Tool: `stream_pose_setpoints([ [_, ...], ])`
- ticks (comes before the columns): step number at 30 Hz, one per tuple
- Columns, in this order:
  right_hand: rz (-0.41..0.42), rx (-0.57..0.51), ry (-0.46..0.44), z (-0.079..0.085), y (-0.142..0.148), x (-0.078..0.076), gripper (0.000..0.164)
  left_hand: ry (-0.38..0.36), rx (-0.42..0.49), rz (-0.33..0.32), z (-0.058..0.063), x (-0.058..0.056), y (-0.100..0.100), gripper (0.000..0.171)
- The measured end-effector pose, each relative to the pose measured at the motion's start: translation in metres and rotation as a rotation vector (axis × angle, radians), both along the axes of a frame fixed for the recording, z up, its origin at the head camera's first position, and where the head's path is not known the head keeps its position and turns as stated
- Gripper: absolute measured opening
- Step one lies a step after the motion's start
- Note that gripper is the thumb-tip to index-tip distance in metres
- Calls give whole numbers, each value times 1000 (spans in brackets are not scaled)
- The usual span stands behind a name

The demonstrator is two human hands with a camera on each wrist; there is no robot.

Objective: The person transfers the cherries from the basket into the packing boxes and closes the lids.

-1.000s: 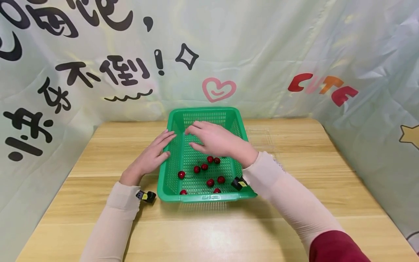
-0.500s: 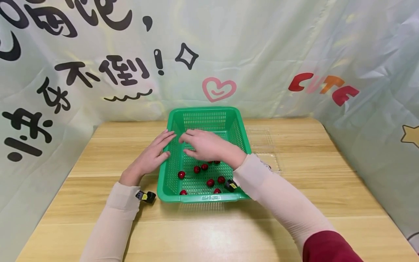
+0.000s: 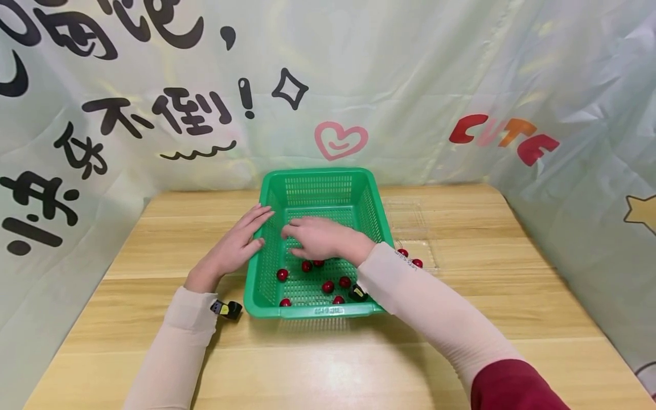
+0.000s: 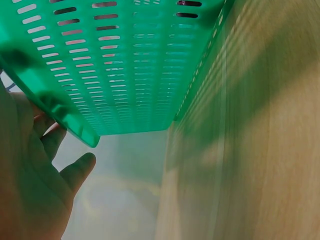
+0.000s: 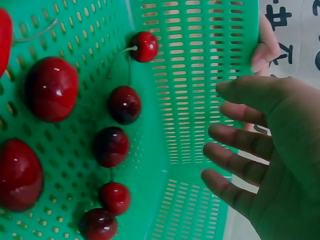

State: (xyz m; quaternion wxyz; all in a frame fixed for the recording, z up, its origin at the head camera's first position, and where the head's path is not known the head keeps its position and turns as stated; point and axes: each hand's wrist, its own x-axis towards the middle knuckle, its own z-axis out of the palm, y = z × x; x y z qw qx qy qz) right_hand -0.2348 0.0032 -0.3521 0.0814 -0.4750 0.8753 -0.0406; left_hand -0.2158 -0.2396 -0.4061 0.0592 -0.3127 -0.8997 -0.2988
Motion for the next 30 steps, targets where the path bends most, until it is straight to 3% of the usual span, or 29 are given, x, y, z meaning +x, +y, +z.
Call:
stream_pose_setpoints([
  [17, -14, 156, -81, -22, -5, -6, 42, -5, 0, 7, -1, 1, 0, 59],
  [30, 6, 222, -82, -30, -6, -7, 41, -6, -1, 13, -1, 1, 1, 58],
])
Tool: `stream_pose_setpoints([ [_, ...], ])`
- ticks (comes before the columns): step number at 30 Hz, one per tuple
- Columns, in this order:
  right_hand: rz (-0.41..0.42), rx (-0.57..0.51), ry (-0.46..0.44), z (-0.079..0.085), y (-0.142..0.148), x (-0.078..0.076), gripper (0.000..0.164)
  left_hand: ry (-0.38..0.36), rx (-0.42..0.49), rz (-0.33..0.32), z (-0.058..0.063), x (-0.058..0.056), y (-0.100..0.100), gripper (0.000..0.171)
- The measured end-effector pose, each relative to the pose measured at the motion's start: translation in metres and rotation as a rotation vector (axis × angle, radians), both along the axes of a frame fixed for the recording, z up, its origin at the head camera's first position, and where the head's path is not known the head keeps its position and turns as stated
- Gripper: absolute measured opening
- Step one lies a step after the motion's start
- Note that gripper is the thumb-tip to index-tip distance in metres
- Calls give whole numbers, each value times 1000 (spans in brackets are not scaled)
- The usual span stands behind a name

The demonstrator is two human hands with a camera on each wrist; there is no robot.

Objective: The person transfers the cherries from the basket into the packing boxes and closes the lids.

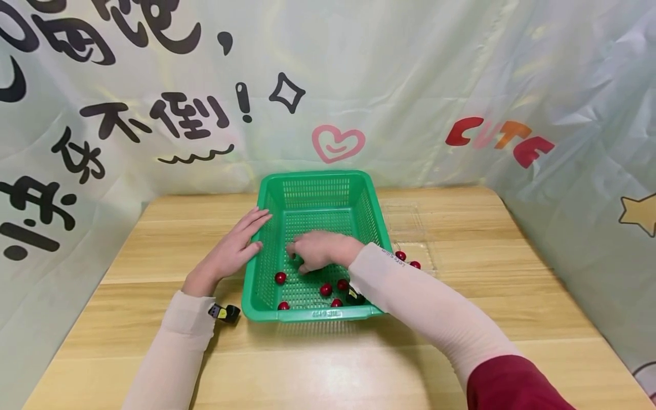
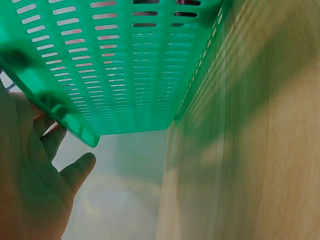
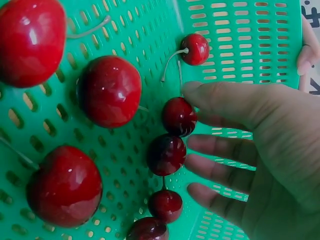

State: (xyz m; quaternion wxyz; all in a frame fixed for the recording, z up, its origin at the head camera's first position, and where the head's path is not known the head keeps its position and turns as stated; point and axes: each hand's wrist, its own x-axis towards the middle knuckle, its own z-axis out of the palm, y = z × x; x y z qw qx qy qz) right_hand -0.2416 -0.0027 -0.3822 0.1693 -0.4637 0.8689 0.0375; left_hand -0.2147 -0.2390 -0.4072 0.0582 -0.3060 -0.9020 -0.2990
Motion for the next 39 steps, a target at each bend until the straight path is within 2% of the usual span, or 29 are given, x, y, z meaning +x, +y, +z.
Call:
stream_pose_setpoints([
  [8, -35, 40, -61, 2, 1, 1, 31, -7, -2, 4, 2, 1, 1, 58],
  [17, -42, 46, -56, 2, 1, 1, 25, -7, 1, 1, 2, 1, 1, 58],
  [27, -39, -1, -38, 2, 2, 0, 18, -7, 3, 1, 1, 2, 1, 58],
  [39, -26, -77, -5, 7, 2, -1, 20, -3, 8, -4, 0, 1, 1, 57],
])
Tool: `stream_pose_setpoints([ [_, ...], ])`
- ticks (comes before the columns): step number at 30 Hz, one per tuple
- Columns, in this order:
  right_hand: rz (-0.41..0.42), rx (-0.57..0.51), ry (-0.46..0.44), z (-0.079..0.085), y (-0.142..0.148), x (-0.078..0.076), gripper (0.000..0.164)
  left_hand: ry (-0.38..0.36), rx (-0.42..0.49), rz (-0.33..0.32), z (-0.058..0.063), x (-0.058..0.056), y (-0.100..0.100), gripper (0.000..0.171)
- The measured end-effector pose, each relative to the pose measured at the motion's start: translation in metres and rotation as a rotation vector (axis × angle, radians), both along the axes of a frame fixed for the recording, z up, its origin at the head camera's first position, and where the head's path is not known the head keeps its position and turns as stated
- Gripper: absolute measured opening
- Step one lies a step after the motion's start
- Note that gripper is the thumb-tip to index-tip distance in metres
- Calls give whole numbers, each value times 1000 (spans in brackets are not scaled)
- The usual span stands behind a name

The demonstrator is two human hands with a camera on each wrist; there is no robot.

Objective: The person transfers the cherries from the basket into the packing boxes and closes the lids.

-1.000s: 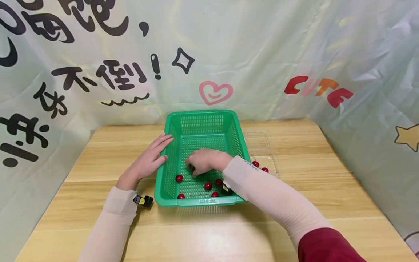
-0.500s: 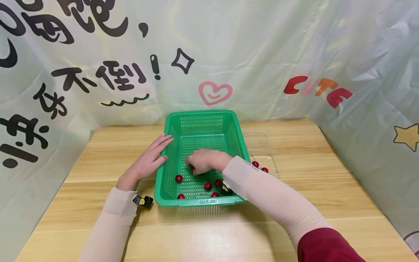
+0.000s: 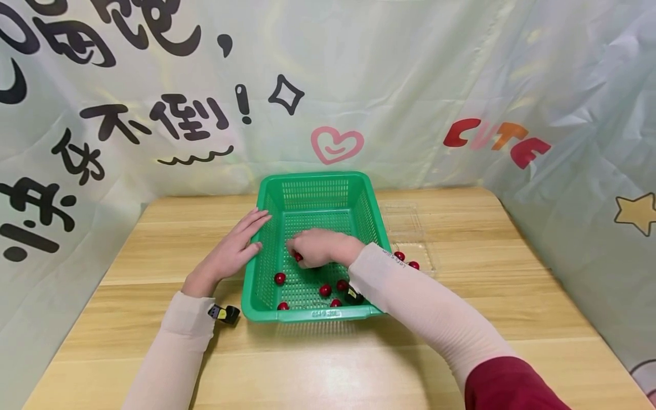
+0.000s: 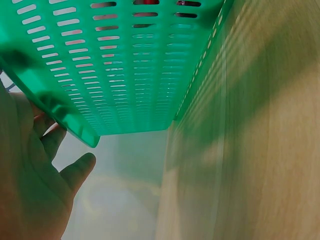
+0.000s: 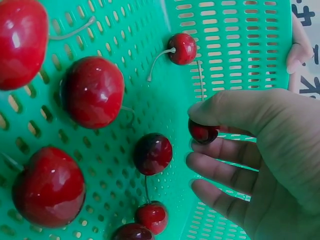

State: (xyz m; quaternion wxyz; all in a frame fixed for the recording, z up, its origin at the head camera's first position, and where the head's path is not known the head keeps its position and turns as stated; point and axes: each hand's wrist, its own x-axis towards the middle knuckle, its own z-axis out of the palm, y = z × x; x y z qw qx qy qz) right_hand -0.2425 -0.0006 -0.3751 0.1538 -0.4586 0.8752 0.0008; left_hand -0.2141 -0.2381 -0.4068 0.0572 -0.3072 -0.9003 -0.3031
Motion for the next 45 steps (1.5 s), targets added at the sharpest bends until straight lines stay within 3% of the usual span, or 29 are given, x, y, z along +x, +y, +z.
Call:
stream_pose_setpoints([
  [24, -11, -160, 113, 15, 5, -1, 22, 5, -1, -3, -1, -1, -1, 57],
  [31, -27, -210, 173, 27, 8, 1, 16, 6, -3, -1, -1, -1, -1, 57],
  [45, -40, -299, 293, 53, 31, 6, 21, 9, 4, 0, -1, -1, -1, 59],
])
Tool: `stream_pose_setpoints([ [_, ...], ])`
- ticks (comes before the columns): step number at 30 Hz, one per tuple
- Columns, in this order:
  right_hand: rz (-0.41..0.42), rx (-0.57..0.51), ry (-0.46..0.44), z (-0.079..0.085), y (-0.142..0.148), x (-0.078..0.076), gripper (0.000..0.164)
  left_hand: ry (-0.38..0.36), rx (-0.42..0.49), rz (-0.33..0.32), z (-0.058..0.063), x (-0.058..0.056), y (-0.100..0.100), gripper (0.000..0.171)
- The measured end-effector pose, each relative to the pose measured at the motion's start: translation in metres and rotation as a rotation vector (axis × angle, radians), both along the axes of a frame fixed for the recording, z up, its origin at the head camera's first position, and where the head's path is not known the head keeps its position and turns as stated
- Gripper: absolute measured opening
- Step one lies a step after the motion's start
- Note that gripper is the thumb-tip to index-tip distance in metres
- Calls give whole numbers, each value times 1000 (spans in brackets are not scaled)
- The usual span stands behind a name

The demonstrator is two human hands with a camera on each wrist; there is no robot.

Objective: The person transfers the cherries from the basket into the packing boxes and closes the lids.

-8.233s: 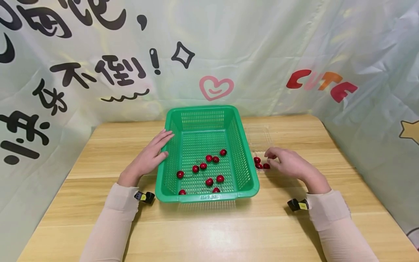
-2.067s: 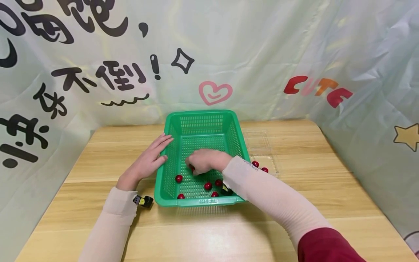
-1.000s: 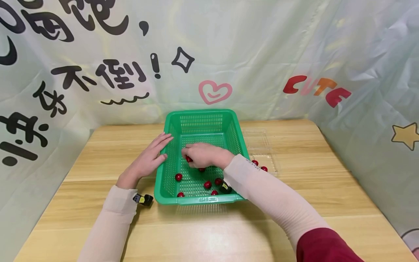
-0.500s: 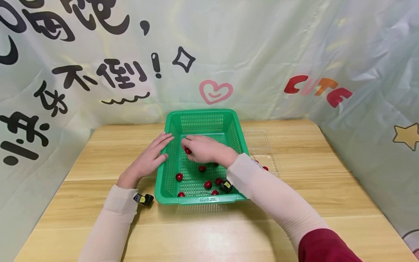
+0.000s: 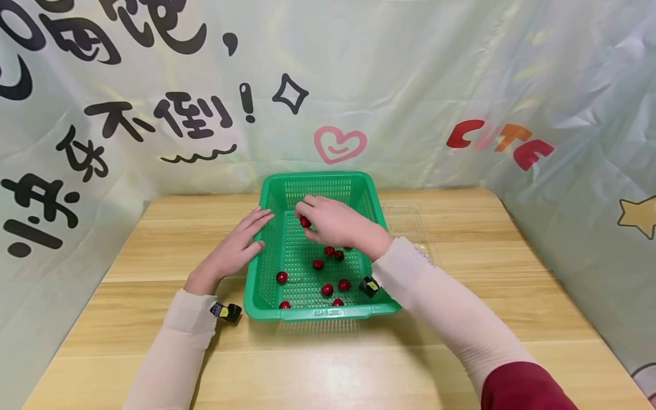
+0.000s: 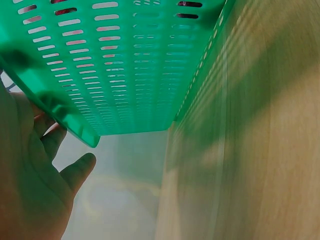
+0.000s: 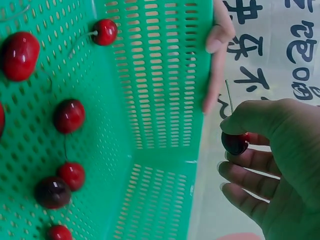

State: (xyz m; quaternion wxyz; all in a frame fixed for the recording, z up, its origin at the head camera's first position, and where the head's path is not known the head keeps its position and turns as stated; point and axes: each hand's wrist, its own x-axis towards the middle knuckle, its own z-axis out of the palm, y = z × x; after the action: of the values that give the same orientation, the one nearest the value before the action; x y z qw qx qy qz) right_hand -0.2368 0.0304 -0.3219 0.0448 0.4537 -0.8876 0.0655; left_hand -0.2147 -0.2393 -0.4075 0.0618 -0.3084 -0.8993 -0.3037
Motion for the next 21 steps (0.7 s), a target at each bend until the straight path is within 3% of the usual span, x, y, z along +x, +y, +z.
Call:
stream_pose_setpoints([
  [9, 43, -55, 157, 13, 16, 2, 17, 3, -9, 7, 0, 0, -1, 59],
  [21, -45, -75, 288, 26, 35, 11, 10, 7, -18, 4, 1, 1, 0, 60],
])
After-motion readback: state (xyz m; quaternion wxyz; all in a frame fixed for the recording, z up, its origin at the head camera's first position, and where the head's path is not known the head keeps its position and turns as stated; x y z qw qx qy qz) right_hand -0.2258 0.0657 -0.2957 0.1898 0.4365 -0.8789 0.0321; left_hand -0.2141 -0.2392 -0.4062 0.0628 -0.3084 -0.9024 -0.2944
